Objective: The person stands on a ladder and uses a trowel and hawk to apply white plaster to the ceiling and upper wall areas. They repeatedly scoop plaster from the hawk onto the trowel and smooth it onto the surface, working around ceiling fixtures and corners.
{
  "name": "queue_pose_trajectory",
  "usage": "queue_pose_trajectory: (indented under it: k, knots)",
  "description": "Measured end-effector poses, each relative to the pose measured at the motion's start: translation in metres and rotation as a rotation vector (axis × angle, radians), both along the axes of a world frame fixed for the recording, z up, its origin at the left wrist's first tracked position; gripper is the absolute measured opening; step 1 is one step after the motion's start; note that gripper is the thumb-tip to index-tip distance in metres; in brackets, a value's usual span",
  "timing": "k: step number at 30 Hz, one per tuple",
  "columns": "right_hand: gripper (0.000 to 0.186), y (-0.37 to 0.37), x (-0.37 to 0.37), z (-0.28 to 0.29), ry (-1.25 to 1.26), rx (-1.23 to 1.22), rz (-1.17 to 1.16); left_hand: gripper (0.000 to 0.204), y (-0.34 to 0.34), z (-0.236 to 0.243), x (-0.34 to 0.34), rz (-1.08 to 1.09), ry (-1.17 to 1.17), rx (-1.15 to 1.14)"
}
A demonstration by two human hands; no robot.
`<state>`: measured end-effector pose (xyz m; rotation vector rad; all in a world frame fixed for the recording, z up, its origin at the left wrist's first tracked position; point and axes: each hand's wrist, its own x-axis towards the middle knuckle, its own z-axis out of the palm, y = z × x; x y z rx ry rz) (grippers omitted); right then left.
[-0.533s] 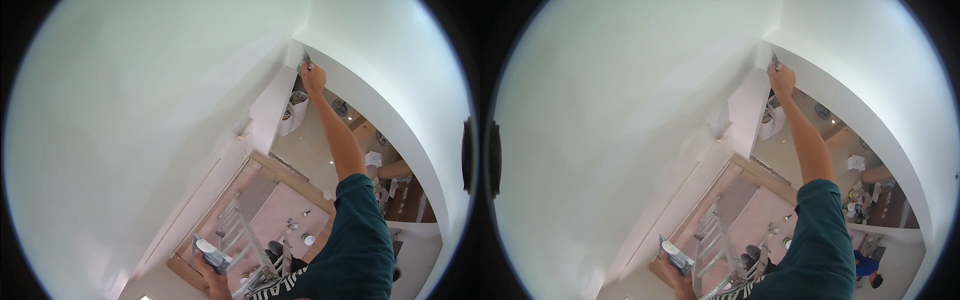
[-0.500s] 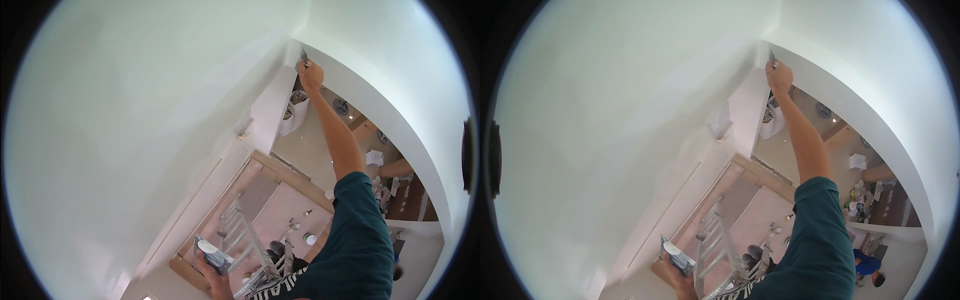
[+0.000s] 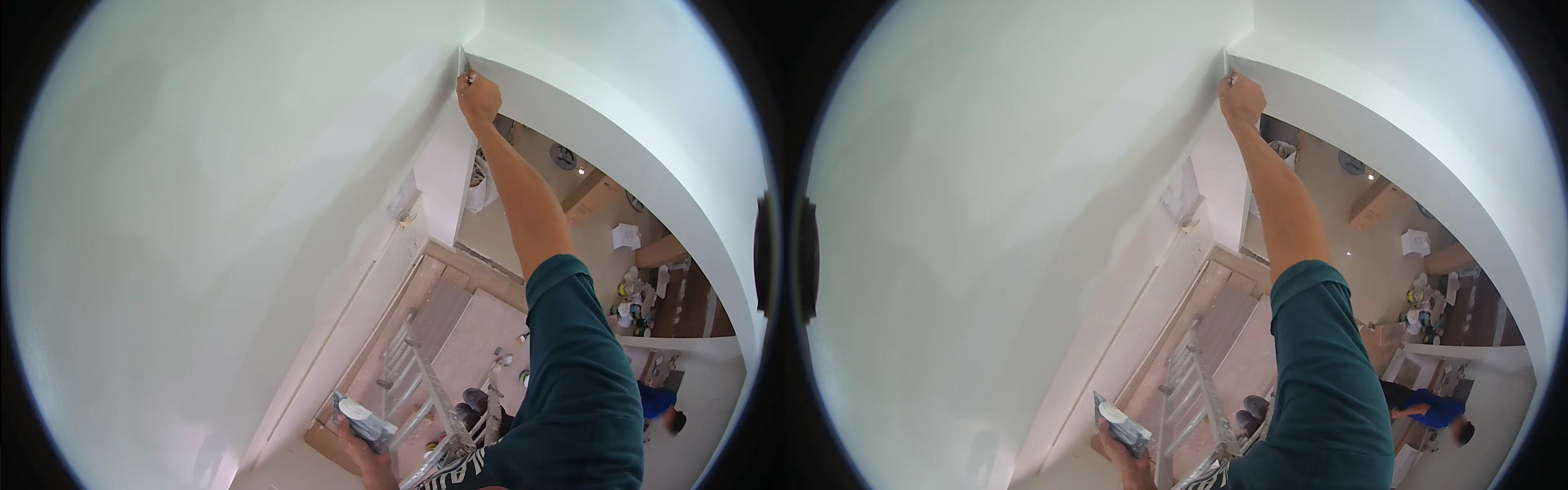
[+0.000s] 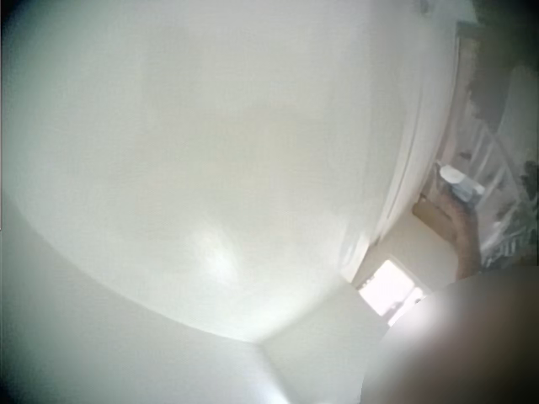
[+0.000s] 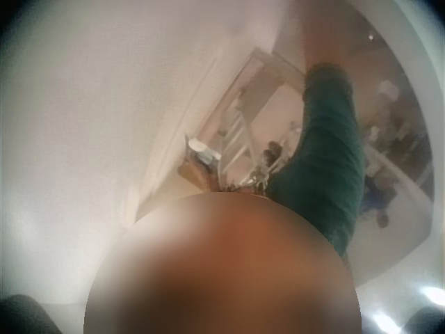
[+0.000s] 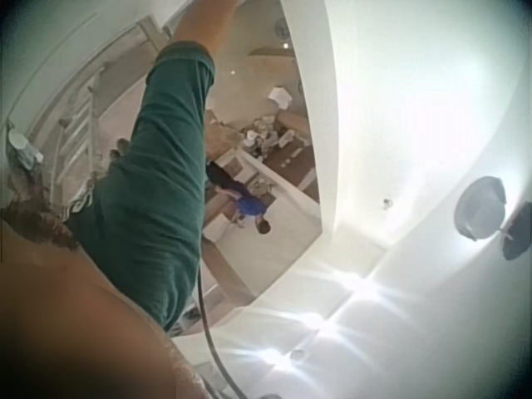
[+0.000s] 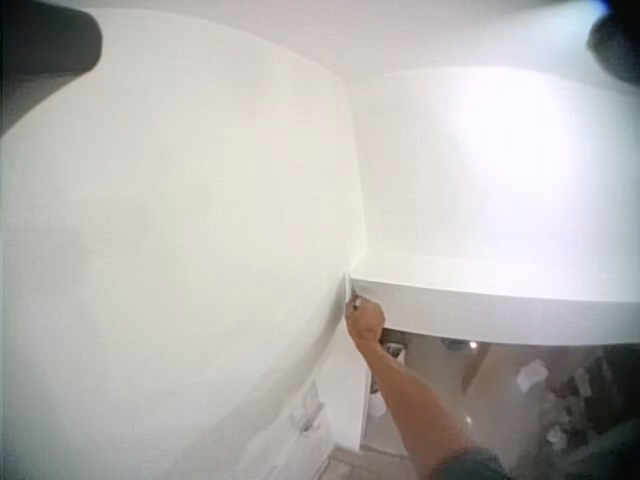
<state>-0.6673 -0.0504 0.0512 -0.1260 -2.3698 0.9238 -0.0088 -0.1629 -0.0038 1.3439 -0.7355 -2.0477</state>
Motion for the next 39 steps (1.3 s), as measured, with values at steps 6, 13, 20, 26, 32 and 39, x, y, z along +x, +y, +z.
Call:
queue_pose_trajectory:
  k: [6, 13, 20, 26, 32, 39]
  knots:
    - [0.030, -0.007, -0.001, 0.004, -0.048, 0.012, -0.007, 0.042, 0.000, 0.001, -0.002, -0.020, 0.010, 0.000]
    - [0.029, -0.002, -0.006, -0.003, -0.033, -0.010, -0.083, 0.042, -0.003, -0.003, 0.002, -0.053, -0.005, -0.017]
    - [0.028, 0.008, 0.006, -0.010, -0.010, -0.029, -0.094, 0.043, 0.001, 0.005, -0.001, -0.037, -0.033, -0.042]
    - [0.028, 0.025, 0.008, -0.019, 0.017, 0.004, -0.115, 0.041, -0.001, -0.001, -0.001, -0.054, 0.005, -0.031]
    - [0.028, 0.035, 0.016, -0.023, 0.081, -0.034, -0.125, 0.040, 0.000, 0.007, -0.004, -0.058, 0.005, -0.045]
    - [0.036, 0.068, 0.049, -0.044, 0.011, 0.004, -0.032, 0.044, 0.001, 0.002, -0.005, -0.034, 0.089, 0.037]
